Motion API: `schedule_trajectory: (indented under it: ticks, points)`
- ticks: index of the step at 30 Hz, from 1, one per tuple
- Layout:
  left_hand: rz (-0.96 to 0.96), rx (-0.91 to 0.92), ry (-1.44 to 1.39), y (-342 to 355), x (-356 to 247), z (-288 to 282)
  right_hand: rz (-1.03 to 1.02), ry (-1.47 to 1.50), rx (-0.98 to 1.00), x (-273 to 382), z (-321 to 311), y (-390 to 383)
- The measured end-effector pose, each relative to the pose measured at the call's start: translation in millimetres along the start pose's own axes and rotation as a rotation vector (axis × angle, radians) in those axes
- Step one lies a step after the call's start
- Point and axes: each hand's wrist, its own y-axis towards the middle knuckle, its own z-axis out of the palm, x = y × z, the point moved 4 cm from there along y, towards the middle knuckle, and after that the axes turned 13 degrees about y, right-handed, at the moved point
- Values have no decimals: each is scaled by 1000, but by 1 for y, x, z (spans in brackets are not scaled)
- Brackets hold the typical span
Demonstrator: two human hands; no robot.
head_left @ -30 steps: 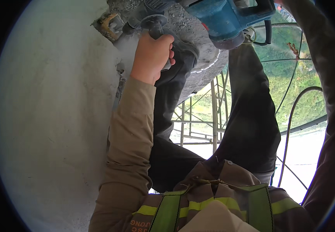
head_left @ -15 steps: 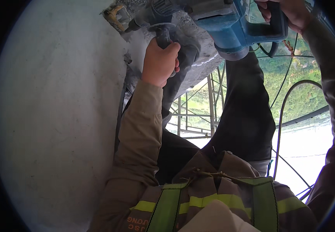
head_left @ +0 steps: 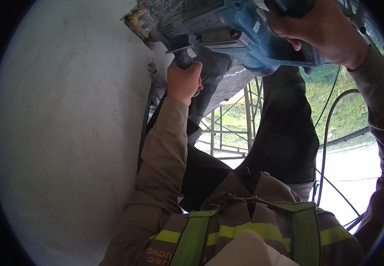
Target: Using a jackhammer to chip away concrete from a structure on a construction site.
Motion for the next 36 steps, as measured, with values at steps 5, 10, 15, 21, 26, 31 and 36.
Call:
schedule_trajectory:
  ticks: [5, 10, 15, 21, 26, 31, 36]
  points:
    - [8, -7, 42, 2, 24, -9, -276, 1, -37, -23, 26, -15]
    - [-167, -184, -541, -13, 15, 2, -602, -310, -271, -25, 77, -40]
    - [-127, -196, -425, -4, 47, 3, -336, -165, 23, -32, 121, -46]
    - [-9, -92, 180, 15, 66, 20, -599, -74, -494, -129, 43, -52]
    - [125, -91, 592, 3, 31, 61, -66, 541, -280, -200, -8, -102]
    - [160, -89, 768, -20, 0, 58, -289, 627, -312, -216, -4, -101]
    - [-107, -77, 670, -41, -22, 42, -2, 444, -459, -163, -12, -56]
